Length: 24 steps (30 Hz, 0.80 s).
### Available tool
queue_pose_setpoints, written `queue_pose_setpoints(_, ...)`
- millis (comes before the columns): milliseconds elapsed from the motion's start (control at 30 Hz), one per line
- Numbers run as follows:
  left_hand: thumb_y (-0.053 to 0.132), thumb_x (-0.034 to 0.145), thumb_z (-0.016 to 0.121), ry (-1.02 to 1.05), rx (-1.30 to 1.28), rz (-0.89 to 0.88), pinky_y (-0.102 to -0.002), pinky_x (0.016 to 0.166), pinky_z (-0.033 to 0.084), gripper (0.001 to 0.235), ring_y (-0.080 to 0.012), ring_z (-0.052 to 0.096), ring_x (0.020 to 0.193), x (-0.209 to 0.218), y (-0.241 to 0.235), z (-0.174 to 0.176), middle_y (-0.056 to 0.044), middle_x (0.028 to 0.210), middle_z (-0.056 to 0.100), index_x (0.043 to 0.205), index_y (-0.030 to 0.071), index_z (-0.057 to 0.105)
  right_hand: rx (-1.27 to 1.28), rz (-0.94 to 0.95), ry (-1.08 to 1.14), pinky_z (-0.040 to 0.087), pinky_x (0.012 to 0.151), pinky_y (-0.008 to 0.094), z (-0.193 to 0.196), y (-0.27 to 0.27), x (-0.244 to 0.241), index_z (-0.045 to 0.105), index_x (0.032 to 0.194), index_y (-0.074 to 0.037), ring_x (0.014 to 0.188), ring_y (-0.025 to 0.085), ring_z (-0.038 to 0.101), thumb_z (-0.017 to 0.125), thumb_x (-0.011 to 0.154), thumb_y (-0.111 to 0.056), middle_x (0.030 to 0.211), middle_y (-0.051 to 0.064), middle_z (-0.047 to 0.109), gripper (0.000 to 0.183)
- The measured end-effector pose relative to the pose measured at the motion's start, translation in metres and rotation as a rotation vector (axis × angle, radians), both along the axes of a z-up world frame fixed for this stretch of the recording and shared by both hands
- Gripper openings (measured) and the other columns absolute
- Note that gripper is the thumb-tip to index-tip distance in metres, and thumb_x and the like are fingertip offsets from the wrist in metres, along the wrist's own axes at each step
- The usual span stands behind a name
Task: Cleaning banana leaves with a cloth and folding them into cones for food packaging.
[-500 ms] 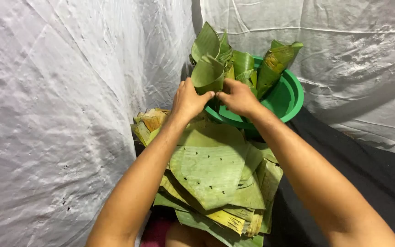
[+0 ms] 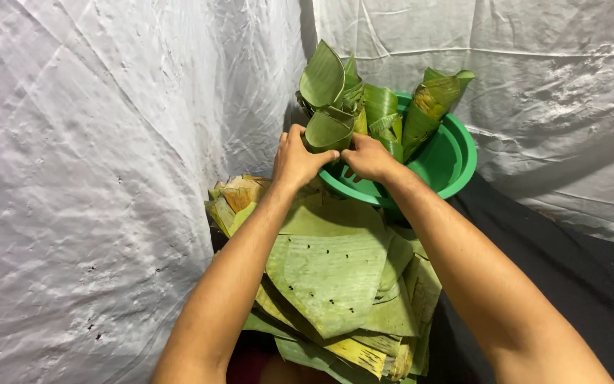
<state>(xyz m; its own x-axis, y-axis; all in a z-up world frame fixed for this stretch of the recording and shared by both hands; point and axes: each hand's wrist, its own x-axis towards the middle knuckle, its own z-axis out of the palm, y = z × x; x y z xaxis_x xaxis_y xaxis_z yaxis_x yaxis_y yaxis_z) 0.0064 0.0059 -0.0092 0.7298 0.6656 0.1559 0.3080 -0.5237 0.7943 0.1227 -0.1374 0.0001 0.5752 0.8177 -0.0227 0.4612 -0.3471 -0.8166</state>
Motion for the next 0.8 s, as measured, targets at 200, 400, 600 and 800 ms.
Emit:
queue_pose_setpoints(200,0.039,0.069,0.091,0.041,0.030,0.028,-0.050,0.098,0.054,0.065,-0.0425,0.063,0.118,0.004,0.005,-0.013,-0.013,0.118,0.051,0.115,0.009,0.057,-0.115,-0.021,-0.133,0.058,0.061,0.046,-0.008,0.009,0.016,0.063,0.110,0.002,0.061,0.027,0.073,0.046,0.096,-0.019,0.073,0.016,0.073,0.030)
queue_pose_setpoints(400,0.041,0.062,0.096,0.006,0.018,0.008,-0.054,0.100,0.052,0.086,-0.0490,0.060,0.121,0.000,-0.002,-0.007,-0.018,0.123,0.046,0.125,0.010,0.046,-0.164,0.021,-0.141,0.057,0.064,0.045,0.000,0.007,0.008,0.060,0.120,0.008,0.064,0.031,0.074,0.045,0.093,-0.014,0.074,0.017,0.073,0.038)
queue_pose_setpoints(600,0.041,0.063,0.096,0.011,0.025,0.006,-0.053,0.101,0.051,0.090,-0.0484,0.059,0.123,-0.004,0.004,-0.011,-0.020,0.127,0.047,0.128,0.008,0.044,-0.224,-0.003,-0.191,0.057,0.059,0.044,-0.022,0.008,0.034,0.065,0.114,0.000,0.059,0.029,0.074,0.048,0.087,-0.015,0.066,0.013,0.073,0.035)
queue_pose_setpoints(800,0.039,0.065,0.096,-0.020,0.038,0.017,-0.053,0.106,0.049,0.088,-0.0480,0.058,0.125,-0.020,-0.010,0.001,-0.023,0.128,0.048,0.127,0.007,0.042,-0.201,-0.081,-0.219,0.059,0.073,0.043,-0.021,-0.010,0.034,0.065,0.130,-0.005,0.072,0.025,0.077,0.051,0.090,-0.012,0.086,0.016,0.078,0.044)
